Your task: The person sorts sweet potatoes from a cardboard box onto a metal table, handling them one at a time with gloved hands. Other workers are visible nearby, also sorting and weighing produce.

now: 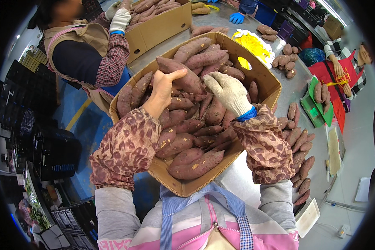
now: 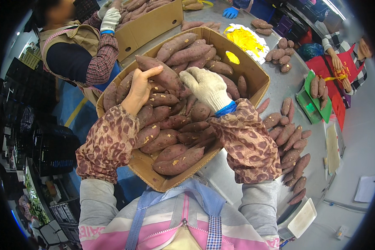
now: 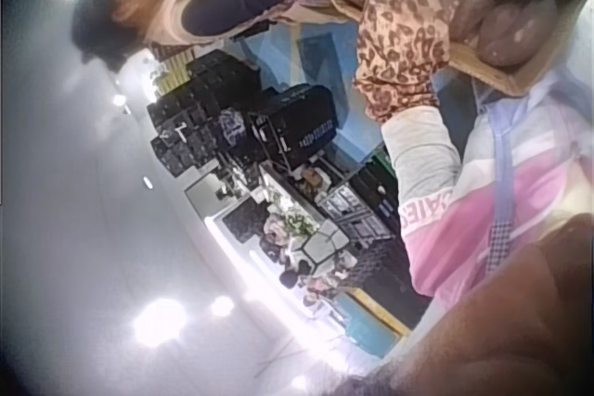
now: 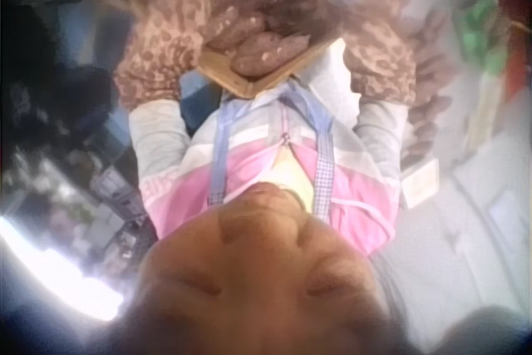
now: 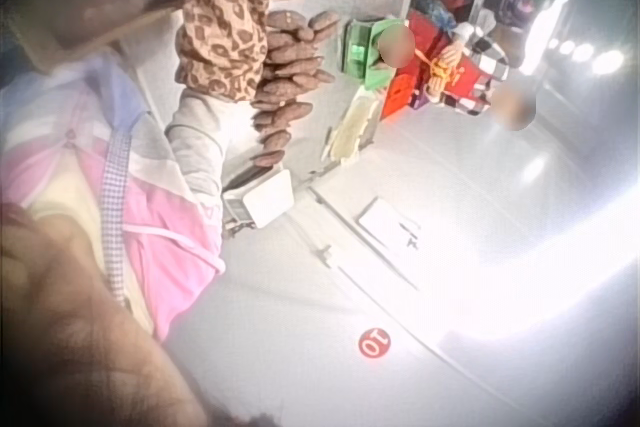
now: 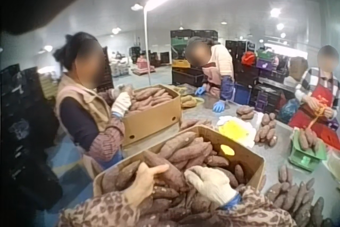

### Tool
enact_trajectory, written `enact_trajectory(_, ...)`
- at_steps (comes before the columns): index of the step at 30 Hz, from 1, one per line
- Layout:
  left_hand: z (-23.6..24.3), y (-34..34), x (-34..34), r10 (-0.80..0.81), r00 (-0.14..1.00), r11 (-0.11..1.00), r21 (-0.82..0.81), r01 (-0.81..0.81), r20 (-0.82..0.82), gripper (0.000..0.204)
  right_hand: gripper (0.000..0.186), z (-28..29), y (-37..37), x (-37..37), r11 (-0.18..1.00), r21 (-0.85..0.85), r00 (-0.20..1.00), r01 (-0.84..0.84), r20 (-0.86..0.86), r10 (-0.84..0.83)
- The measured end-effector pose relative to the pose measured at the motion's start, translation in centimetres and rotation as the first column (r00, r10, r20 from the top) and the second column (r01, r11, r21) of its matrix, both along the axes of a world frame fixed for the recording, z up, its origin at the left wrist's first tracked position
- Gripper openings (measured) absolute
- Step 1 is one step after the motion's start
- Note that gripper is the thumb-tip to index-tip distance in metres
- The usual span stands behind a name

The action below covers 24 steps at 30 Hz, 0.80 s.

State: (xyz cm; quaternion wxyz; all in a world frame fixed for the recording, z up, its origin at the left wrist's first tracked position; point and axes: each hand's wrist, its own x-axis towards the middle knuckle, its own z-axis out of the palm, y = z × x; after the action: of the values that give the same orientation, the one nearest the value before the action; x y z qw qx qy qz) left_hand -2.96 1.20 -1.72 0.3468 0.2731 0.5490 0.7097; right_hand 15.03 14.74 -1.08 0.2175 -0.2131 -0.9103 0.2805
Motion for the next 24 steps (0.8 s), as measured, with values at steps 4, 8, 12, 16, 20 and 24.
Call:
enact_trajectory(4,0.5,-0.1,0.1,-0.009,0.992,0.999,0.038,0.004,0.125,0.034,0.053,0.7,-0.4,0.0,0.997,-0.049,0.989,-0.067,0.130,0.073)
enact_trajectory(8,0.4,0.1,0.4,-0.084,0.997,0.981,0.177,0.083,-0.003,0.049,0.065,-0.2,-0.2,-0.2,0.962,-0.235,0.964,-0.142,0.186,0.187)
enact_trajectory(12,0.5,0.0,0.5,-0.171,0.967,0.952,0.223,0.211,-0.187,0.060,0.059,-1.1,0.1,-0.7,0.811,-0.513,0.951,-0.283,-0.041,0.306)
enact_trajectory(16,0.6,0.6,0.6,-0.125,0.969,0.968,0.188,0.166,-0.214,0.062,0.066,-0.3,-0.2,-0.6,0.970,-0.235,0.992,-0.057,0.095,0.081)
enact_trajectory(20,0.3,0.8,0.8,-0.039,0.997,0.998,0.049,0.042,-0.063,0.065,0.071,0.0,-0.5,-0.6,0.998,0.037,0.992,0.048,0.116,-0.052)
enact_trajectory(24,-0.1,0.7,0.4,0.070,0.989,0.996,-0.044,-0.076,-0.134,0.065,0.058,-1.9,0.6,-0.6,0.987,0.155,0.983,-0.048,0.181,0.019)
